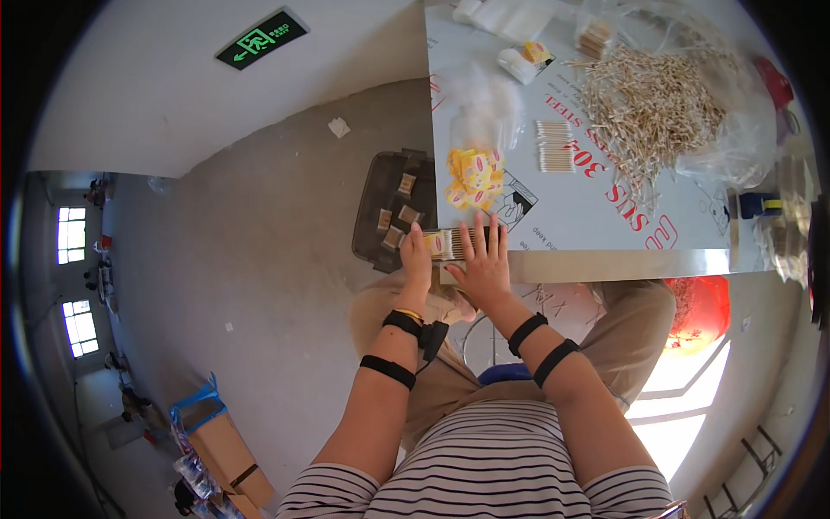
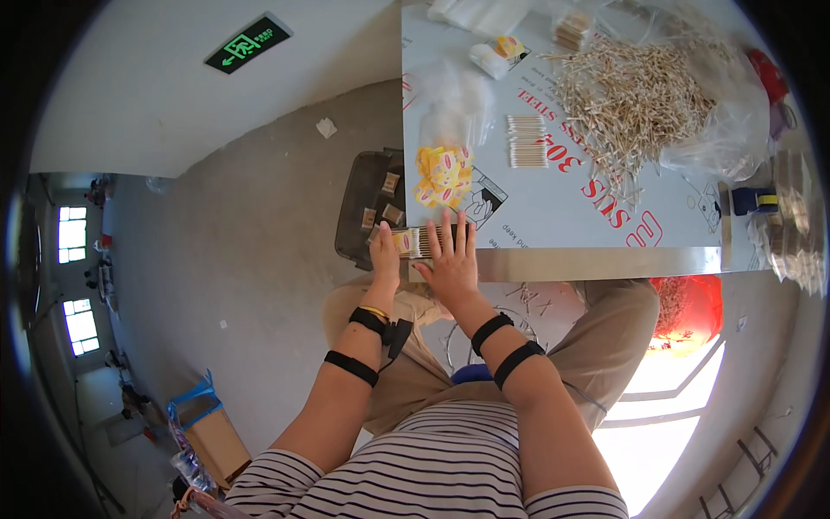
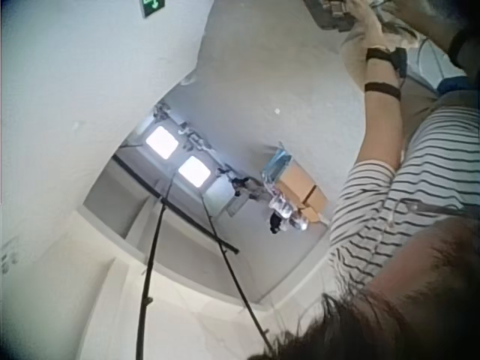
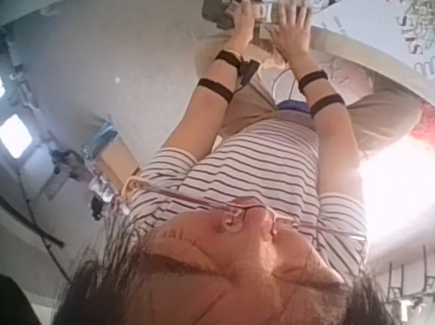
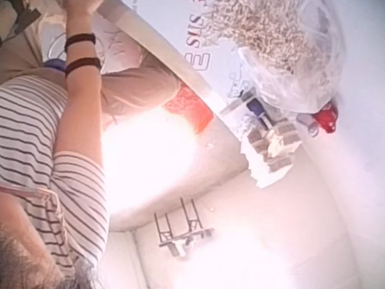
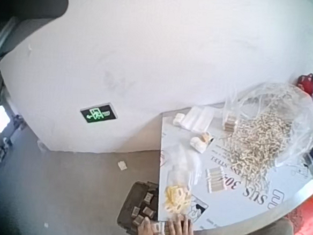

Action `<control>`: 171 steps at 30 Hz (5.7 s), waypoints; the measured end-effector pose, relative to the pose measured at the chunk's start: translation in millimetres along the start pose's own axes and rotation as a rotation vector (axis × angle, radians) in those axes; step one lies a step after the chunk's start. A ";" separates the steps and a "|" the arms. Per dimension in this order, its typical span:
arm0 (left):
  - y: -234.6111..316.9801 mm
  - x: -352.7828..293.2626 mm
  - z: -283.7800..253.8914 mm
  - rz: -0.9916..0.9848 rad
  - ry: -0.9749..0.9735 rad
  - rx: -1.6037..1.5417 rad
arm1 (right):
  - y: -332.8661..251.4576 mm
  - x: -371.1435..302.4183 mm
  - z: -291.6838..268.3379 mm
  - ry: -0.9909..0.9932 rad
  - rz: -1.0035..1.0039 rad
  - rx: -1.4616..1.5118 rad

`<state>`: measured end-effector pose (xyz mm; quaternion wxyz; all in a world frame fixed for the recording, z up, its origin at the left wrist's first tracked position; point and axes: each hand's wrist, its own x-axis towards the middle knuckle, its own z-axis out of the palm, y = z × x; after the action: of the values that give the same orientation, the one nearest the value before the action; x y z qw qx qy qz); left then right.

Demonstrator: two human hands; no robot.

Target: Packing several cotton swabs into small clear plastic bags.

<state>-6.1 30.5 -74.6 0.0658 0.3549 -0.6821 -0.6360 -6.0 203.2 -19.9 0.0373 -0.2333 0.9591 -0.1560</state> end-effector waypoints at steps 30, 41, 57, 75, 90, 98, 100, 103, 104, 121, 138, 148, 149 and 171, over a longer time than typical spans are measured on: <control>0.7 5.4 -21.4 0.115 -0.213 0.050 | -14.7 0.0 -0.7 -0.062 0.078 -0.062; 1.9 3.1 -19.7 0.158 -0.207 -0.010 | -19.7 2.4 -1.9 -0.071 0.075 -0.083; 59.4 -23.1 -10.0 0.879 -0.115 1.135 | -14.0 1.2 1.1 -0.015 0.049 -0.037; 3.7 34.0 -42.1 0.082 -0.036 0.155 | -18.7 3.5 -3.4 -0.061 0.058 -0.087; 5.3 20.1 -24.9 0.084 -0.134 0.027 | -15.4 2.7 -0.2 -0.066 0.064 -0.074; 11.5 19.8 -20.6 0.173 -0.208 0.088 | -16.5 1.8 1.7 -0.054 0.063 -0.078; 10.2 20.6 -20.8 0.165 -0.202 0.174 | -16.4 2.3 2.8 -0.050 0.063 -0.091; 7.2 19.5 -16.9 0.110 -0.152 0.155 | -19.2 3.5 2.0 -0.069 0.066 -0.105; 6.4 18.7 -16.0 0.111 -0.152 0.154 | -20.4 4.1 1.1 -0.084 0.070 -0.103; 92.7 -60.1 38.6 0.797 -0.048 0.372 | 93.3 0.3 -40.4 0.135 0.036 0.461; 68.0 -59.7 182.9 0.950 -0.283 0.826 | 196.8 57.2 -96.4 0.205 -0.003 0.004; 64.9 -58.1 183.9 0.959 -0.252 0.879 | 204.8 70.8 -98.8 0.246 -0.056 0.038; 64.3 -57.7 184.8 0.961 -0.254 0.881 | 206.6 72.6 -98.9 0.242 -0.054 0.034; 68.9 -58.5 183.9 0.979 -0.248 0.915 | 212.7 87.8 -104.3 0.243 -0.084 0.040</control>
<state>-90.0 210.5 -24.0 0.1105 -0.0779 -0.9669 -0.2162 -191.8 371.5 11.7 -0.0812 -0.2516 0.9427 -0.2037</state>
